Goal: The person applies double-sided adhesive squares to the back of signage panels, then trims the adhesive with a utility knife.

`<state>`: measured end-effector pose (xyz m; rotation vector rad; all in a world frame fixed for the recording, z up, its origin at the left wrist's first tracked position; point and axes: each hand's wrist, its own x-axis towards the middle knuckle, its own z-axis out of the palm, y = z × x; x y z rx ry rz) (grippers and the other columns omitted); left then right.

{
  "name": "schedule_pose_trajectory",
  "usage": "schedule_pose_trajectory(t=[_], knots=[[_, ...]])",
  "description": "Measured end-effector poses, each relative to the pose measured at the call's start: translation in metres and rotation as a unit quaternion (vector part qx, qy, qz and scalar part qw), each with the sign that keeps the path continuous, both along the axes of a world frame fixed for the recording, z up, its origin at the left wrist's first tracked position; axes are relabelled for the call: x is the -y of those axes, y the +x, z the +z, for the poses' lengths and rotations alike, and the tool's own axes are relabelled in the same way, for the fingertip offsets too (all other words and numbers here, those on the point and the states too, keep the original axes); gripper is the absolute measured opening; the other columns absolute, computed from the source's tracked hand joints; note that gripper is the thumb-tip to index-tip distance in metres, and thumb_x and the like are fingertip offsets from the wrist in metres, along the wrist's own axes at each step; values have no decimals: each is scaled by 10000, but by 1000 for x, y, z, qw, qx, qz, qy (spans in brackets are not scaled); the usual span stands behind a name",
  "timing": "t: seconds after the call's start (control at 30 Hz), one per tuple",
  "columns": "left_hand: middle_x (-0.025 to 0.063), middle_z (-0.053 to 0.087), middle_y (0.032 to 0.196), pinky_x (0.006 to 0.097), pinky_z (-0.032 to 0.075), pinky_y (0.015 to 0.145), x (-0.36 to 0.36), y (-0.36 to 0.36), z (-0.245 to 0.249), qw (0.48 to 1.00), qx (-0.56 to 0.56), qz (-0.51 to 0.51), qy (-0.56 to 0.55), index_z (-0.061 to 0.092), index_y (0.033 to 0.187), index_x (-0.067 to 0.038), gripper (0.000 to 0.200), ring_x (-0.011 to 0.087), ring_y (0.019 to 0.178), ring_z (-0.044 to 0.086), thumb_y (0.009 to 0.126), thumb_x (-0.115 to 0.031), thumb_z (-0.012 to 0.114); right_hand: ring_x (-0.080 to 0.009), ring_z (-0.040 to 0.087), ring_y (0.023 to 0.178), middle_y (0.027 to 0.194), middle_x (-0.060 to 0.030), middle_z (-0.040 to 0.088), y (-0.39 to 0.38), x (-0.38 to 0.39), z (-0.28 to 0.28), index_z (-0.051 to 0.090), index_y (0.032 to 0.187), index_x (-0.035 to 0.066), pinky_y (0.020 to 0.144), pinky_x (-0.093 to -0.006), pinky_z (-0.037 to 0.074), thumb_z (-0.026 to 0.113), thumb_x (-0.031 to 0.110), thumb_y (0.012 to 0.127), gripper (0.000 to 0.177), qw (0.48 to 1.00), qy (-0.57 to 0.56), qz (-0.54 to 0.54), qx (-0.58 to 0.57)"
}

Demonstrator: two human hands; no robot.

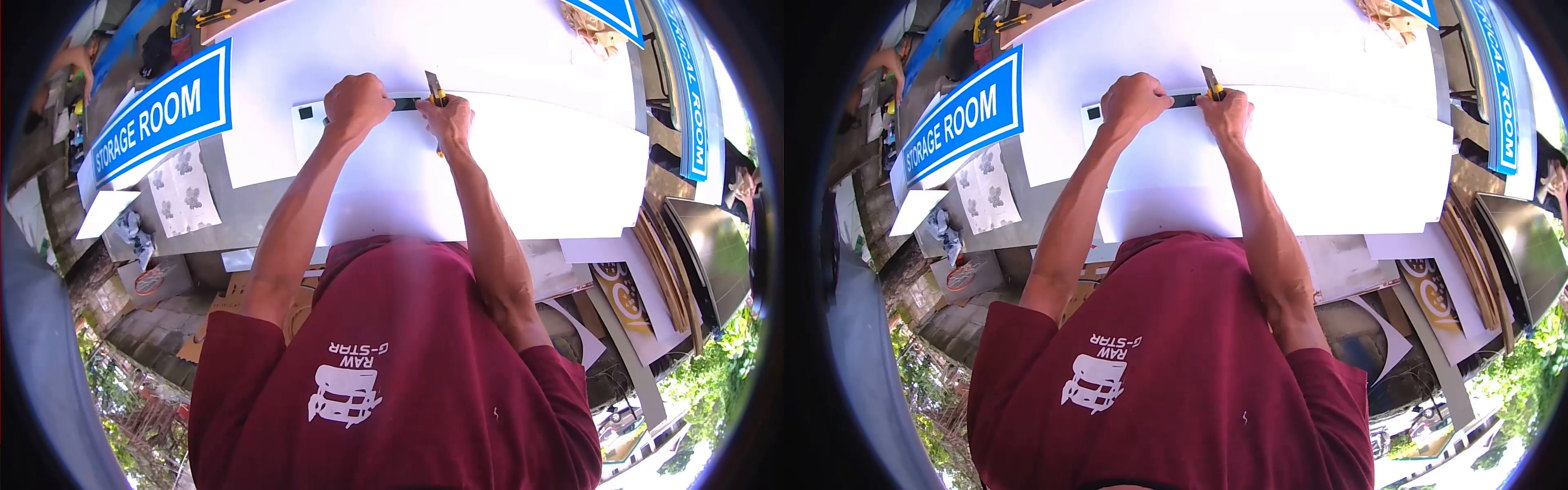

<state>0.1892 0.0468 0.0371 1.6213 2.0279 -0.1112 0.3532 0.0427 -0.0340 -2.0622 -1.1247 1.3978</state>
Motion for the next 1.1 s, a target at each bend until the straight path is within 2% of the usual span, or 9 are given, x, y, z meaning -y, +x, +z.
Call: schedule_pose_trajectory(t=[0.1, 0.17, 0.27, 0.37, 0.7, 0.8, 0.9, 1.0, 1.1], knots=[[64, 741, 765, 387, 550, 708, -11, 4, -15, 998, -50, -38, -20, 789, 879, -113, 189, 247, 769, 712, 810, -285, 751, -257, 666, 651, 731, -127, 701, -4, -4, -2, 735, 835, 17, 626, -425, 530, 805, 277, 750, 283, 998, -12, 6, 55], [76, 741, 765, 390, 554, 706, -13, 3, -23, 997, -46, -59, 2, 789, 876, -106, 184, 257, 768, 717, 807, -274, 760, -276, 679, 667, 751, -136, 711, -4, -4, 0, 741, 854, 21, 640, -431, 534, 808, 287, 753, 292, 995, -11, 13, 96], [94, 740, 757, 396, 558, 704, -12, 6, -30, 997, -38, -63, 7, 789, 859, -97, 172, 272, 757, 721, 804, -259, 769, -291, 687, 688, 760, -143, 714, -4, -3, -4, 744, 866, 29, 663, -435, 539, 807, 302, 756, 301, 995, -11, -3, 97], [107, 738, 751, 401, 561, 699, -13, 7, -30, 997, -38, -63, 14, 789, 836, -93, 163, 281, 747, 722, 806, -252, 768, -205, 629, 620, 722, -94, 686, -4, -5, -3, 744, 865, 47, 629, -397, 519, 775, 295, 777, 265, 994, -14, 15, 107], [111, 737, 749, 412, 565, 690, -15, 8, -34, 996, -44, -68, 40, 785, 816, -88, 154, 290, 743, 723, 801, -240, 766, -226, 668, 667, 756, -99, 707, -6, -7, -9, 753, 901, 52, 654, -399, 532, 797, 322, 769, 304, 990, -8, 14, 140], [145, 735, 814, 397, 579, 669, -16, 9, -31, 996, -35, -73, 32, 746, 785, -68, 103, 305, 790, 727, 767, -169, 749, -237, 681, 689, 783, -108, 718, -8, -7, -11, 755, 922, 53, 667, -405, 539, 799, 328, 767, 319, 989, -3, 11, 151], [149, 734, 812, 399, 574, 659, -16, 10, -31, 996, -32, -75, 38, 743, 776, -63, 81, 308, 782, 727, 764, -143, 732, -250, 693, 713, 809, -119, 726, -9, -8, -9, 756, 940, 52, 679, -413, 547, 800, 340, 764, 341, 986, 0, 15, 163], [115, 736, 759, 410, 563, 674, -17, 11, -32, 996, -51, -71, 28, 784, 819, -93, 157, 294, 752, 722, 800, -248, 766, -278, 705, 742, 828, -133, 733, -12, -8, -6, 756, 944, 51, 697, -421, 554, 799, 342, 756, 349, 983, 5, 22, 182], [118, 734, 755, 413, 563, 674, -18, 11, -33, 995, -55, -74, 28, 783, 816, -93, 159, 301, 755, 721, 803, -250, 763, -317, 717, 772, 834, -147, 737, -11, -8, -6, 747, 920, 46, 725, -427, 561, 801, 337, 739, 347, 982, 6, 22, 187]])
